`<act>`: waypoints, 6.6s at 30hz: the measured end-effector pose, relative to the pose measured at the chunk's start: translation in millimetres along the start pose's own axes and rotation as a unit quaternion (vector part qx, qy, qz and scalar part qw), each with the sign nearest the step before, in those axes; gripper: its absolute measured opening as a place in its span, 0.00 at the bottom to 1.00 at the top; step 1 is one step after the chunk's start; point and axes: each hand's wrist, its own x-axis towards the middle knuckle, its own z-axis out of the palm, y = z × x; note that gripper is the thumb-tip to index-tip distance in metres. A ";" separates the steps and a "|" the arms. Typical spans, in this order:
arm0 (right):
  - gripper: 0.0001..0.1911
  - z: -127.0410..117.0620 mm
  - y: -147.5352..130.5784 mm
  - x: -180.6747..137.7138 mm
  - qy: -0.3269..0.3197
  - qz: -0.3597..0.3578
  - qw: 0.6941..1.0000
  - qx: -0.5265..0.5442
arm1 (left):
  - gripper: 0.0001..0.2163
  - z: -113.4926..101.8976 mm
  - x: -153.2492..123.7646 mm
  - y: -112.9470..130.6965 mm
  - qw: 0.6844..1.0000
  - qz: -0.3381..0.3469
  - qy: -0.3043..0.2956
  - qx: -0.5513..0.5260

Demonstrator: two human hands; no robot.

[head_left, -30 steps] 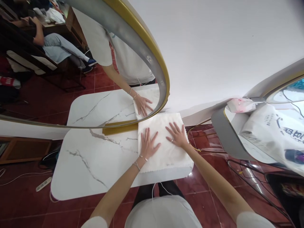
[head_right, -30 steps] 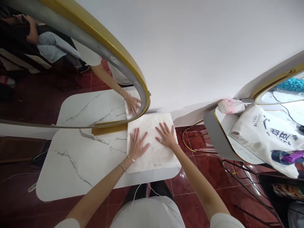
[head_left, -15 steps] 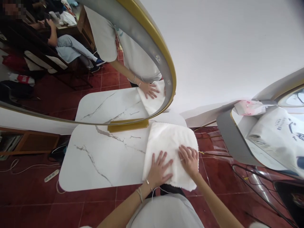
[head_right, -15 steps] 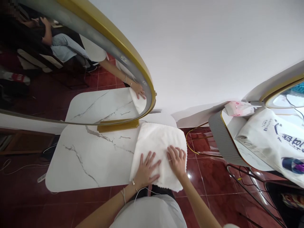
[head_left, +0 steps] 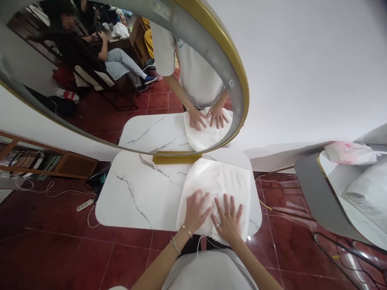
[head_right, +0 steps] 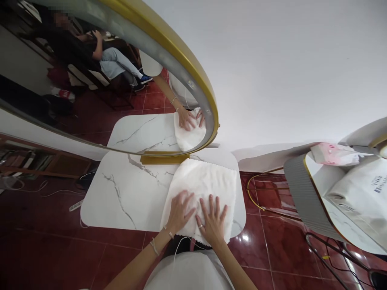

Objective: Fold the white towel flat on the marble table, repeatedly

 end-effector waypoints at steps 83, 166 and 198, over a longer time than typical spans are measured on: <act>0.35 69.1 -257.9 140.7 -0.130 -0.360 0.915 0.128 | 0.22 -97.2 -85.6 -234.3 0.941 -0.255 0.141 0.172; 0.44 -10.9 99.4 113.9 0.023 -0.147 0.981 0.125 | 0.10 -42.4 133.6 -1.0 0.995 -0.027 -0.081 0.056; 0.06 -180.0 8.1 168.4 -0.061 -0.313 0.903 0.287 | 0.13 -210.8 105.4 34.0 0.958 0.281 -0.007 0.055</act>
